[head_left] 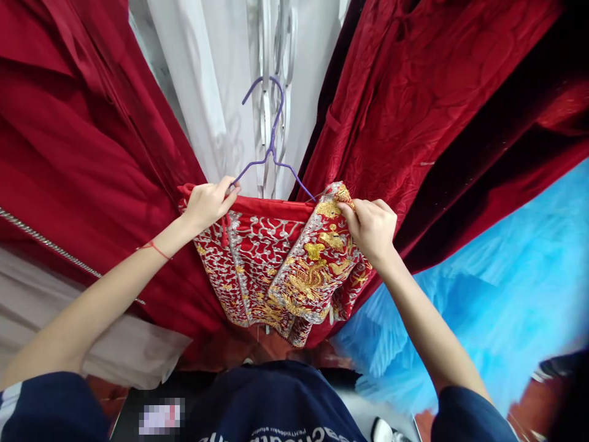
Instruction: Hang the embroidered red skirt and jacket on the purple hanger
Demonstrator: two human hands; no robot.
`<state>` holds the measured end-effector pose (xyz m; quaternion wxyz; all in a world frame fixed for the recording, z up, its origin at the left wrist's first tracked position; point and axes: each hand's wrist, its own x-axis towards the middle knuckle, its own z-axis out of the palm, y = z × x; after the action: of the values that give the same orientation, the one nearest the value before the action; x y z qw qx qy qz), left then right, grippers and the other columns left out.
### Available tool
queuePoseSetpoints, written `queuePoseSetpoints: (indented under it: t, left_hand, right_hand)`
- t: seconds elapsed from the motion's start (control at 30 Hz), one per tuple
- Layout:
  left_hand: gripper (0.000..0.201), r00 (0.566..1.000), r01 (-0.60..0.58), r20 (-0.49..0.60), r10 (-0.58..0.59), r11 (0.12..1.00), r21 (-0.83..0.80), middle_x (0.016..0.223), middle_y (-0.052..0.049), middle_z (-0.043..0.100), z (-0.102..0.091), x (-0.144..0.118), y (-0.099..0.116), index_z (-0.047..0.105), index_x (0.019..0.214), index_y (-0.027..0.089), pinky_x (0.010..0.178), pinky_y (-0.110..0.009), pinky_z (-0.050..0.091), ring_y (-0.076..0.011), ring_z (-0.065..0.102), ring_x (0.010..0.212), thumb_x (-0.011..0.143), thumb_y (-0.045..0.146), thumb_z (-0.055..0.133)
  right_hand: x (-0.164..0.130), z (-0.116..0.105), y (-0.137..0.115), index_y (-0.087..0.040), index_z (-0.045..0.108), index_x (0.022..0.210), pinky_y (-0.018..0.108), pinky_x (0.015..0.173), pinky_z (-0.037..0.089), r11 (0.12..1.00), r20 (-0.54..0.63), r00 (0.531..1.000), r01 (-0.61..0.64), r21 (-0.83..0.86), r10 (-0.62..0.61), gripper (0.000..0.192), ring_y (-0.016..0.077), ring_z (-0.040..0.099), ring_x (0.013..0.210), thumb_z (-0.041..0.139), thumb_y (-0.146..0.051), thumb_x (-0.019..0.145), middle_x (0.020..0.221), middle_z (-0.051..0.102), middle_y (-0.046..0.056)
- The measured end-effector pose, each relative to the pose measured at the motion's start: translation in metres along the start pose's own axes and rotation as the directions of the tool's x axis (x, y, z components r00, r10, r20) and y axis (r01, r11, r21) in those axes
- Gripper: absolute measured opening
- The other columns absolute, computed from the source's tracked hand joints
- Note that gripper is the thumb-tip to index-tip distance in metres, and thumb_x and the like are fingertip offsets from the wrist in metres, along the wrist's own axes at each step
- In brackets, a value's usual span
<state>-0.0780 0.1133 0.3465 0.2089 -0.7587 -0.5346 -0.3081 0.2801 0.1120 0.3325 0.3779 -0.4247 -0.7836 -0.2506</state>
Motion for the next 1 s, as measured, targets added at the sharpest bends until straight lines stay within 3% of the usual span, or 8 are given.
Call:
queuePoseSetpoints:
  t: [0.13, 0.33, 0.47, 0.6, 0.7, 0.8, 0.9, 1.0]
  left_hand:
    - [0.046, 0.999, -0.034, -0.041, 0.036, 0.998, 0.058, 0.066, -0.005, 0.070, -0.016, -0.008, 0.006, 0.067, 0.108, 0.015, 0.053, -0.026, 0.040, -0.0198, 0.066, 0.058, 0.100, 0.046, 0.035]
    - [0.043, 1.000, 0.008, 0.024, -0.012, 0.989, 0.150, 0.072, -0.008, 0.073, -0.035, -0.011, 0.016, 0.066, 0.116, 0.016, 0.051, -0.027, 0.038, -0.0193, 0.067, 0.059, 0.101, 0.035, 0.031]
    - [0.041, 0.998, 0.058, 0.017, -0.062, 0.987, 0.152, 0.080, -0.011, 0.075, -0.039, -0.013, 0.015, 0.065, 0.119, 0.017, 0.055, -0.030, 0.041, -0.0224, 0.069, 0.066, 0.100, 0.035, 0.033]
    - [0.038, 0.992, 0.121, -0.032, -0.118, 0.986, 0.113, 0.082, -0.012, 0.075, -0.036, -0.014, 0.015, 0.065, 0.118, 0.017, 0.059, -0.033, 0.044, -0.0248, 0.069, 0.069, 0.098, 0.035, 0.038]
    - [0.037, 0.981, 0.188, -0.058, -0.184, 0.979, 0.076, 0.086, -0.014, 0.075, -0.033, -0.016, 0.019, 0.067, 0.117, 0.018, 0.063, -0.035, 0.045, -0.0253, 0.069, 0.071, 0.097, 0.034, 0.041]
    - [0.037, 0.967, 0.250, -0.063, -0.246, 0.966, 0.065, 0.092, -0.015, 0.075, -0.032, -0.020, 0.028, 0.067, 0.118, 0.019, 0.069, -0.038, 0.047, -0.0263, 0.070, 0.074, 0.097, 0.034, 0.041]
    - [0.040, 0.951, 0.305, -0.070, -0.300, 0.949, 0.077, 0.097, -0.016, 0.075, -0.029, -0.021, 0.035, 0.066, 0.121, 0.019, 0.076, -0.041, 0.047, -0.0280, 0.070, 0.081, 0.097, 0.036, 0.039]
    - [0.044, 0.945, 0.327, -0.052, -0.324, 0.942, 0.075, 0.104, -0.016, 0.074, -0.028, -0.018, 0.036, 0.064, 0.127, 0.017, 0.085, -0.043, 0.047, -0.0289, 0.070, 0.091, 0.099, 0.037, 0.036]
  right_hand:
    - [-0.002, -0.002, 0.011, -0.021, 0.039, 0.061, 0.028, 0.062, 0.030, 0.998, -0.066, 0.996, -0.059, -0.022, 0.057, 0.053, 0.0110, 0.036, 0.050, 0.033, -0.051, 0.104, 0.053, 0.045, -0.002]
    - [-0.024, -0.019, 0.044, -0.023, 0.030, 0.058, 0.027, 0.052, 0.023, 0.962, -0.153, 0.955, -0.265, -0.064, 0.253, 0.056, 0.0096, 0.030, 0.047, 0.033, -0.058, 0.101, 0.049, 0.032, -0.004]
    - [-0.067, -0.030, 0.059, -0.023, 0.030, 0.055, 0.027, 0.047, 0.020, 0.945, -0.181, 0.940, -0.310, -0.107, 0.289, 0.059, 0.0089, 0.029, 0.044, 0.036, -0.063, 0.098, 0.046, 0.027, -0.005]
    - [-0.127, -0.015, 0.051, -0.021, 0.036, 0.052, 0.025, 0.046, 0.021, 0.958, -0.137, 0.956, -0.272, -0.089, 0.258, 0.059, 0.0089, 0.032, 0.043, 0.044, -0.055, 0.099, 0.044, 0.032, -0.004]
    - [-0.168, 0.002, 0.032, -0.019, 0.043, 0.052, 0.024, 0.046, 0.022, 0.987, -0.003, 0.987, -0.161, -0.004, 0.161, 0.055, 0.0077, 0.032, 0.040, 0.048, -0.045, 0.100, 0.043, 0.037, -0.004]
    - [-0.205, 0.013, 0.002, -0.018, 0.050, 0.058, 0.024, 0.049, 0.027, 0.971, 0.209, 0.958, -0.221, 0.091, 0.198, 0.052, 0.0092, 0.041, 0.042, 0.041, -0.043, 0.103, 0.047, 0.047, -0.001]
    - [-0.240, 0.015, -0.031, -0.019, 0.057, 0.067, 0.025, 0.049, 0.027, 0.925, 0.437, 0.858, -0.357, 0.131, 0.270, 0.054, 0.0121, 0.047, 0.042, 0.031, -0.047, 0.104, 0.048, 0.051, 0.000]
    - [-0.266, 0.010, -0.059, -0.019, 0.059, 0.074, 0.025, 0.047, 0.024, 0.827, 0.641, 0.729, -0.500, 0.259, 0.240, 0.052, 0.0121, 0.045, 0.039, 0.030, -0.052, 0.102, 0.048, 0.050, -0.002]
